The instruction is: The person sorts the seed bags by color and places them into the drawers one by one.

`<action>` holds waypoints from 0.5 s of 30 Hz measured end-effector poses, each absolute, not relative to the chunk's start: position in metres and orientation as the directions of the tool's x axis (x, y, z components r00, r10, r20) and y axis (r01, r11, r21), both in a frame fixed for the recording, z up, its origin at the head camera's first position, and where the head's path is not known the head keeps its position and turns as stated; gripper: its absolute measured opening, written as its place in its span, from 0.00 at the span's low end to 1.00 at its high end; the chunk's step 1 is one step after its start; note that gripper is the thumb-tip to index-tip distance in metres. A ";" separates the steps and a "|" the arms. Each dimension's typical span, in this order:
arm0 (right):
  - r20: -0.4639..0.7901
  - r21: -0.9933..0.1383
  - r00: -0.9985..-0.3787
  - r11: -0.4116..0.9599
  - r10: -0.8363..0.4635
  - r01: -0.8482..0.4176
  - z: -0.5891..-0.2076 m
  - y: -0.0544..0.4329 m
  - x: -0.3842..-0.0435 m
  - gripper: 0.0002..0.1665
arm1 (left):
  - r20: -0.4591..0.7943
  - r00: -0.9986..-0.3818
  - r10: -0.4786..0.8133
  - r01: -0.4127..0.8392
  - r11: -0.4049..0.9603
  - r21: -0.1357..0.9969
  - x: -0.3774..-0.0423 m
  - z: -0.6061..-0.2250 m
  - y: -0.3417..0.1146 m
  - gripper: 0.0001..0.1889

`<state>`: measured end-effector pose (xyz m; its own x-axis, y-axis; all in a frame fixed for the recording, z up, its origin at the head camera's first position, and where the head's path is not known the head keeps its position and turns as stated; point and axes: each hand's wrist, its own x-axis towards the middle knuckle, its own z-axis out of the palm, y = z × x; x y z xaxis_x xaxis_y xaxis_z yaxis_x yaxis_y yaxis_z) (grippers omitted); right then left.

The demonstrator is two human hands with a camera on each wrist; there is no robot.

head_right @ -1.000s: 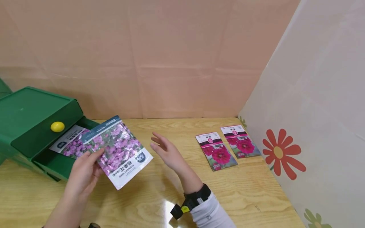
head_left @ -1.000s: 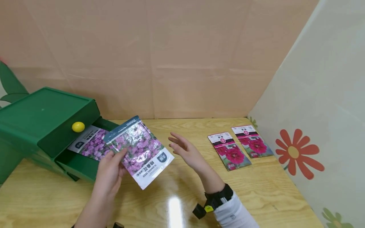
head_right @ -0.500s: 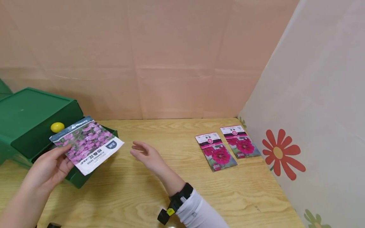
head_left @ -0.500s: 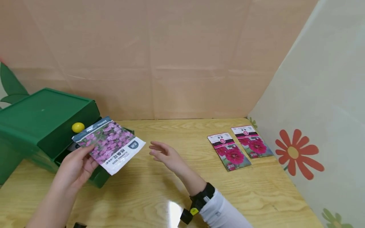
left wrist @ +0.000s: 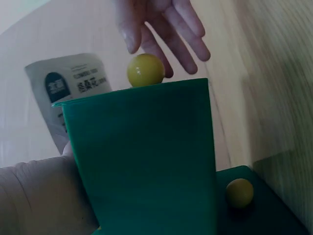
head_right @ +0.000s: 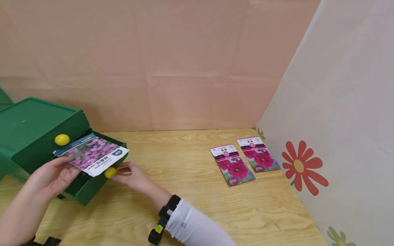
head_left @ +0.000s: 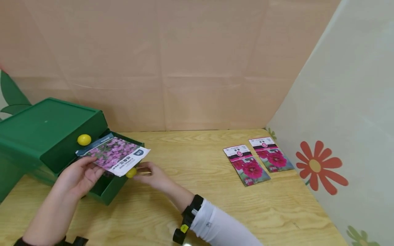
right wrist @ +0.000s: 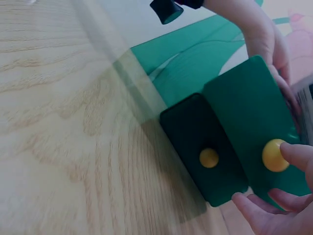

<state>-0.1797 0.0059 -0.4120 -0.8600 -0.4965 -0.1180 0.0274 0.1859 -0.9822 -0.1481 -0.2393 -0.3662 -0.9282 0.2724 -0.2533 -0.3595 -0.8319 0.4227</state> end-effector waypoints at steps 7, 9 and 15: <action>-0.121 -0.974 -0.872 0.228 -0.474 0.011 -0.413 -0.002 -0.179 0.26 | -0.362 -0.892 0.270 -0.416 -0.803 0.426 -0.152 -0.367 -0.241 0.35; -0.118 -0.972 -0.878 0.236 -0.464 0.005 -0.412 -0.003 -0.178 0.25 | -0.378 -0.886 0.268 -0.420 -0.809 0.412 -0.154 -0.367 -0.243 0.35; -0.096 -0.981 -0.894 0.193 -0.437 0.011 -0.407 -0.007 -0.178 0.21 | -0.438 -0.855 0.278 -0.442 -0.833 0.334 -0.165 -0.367 -0.252 0.34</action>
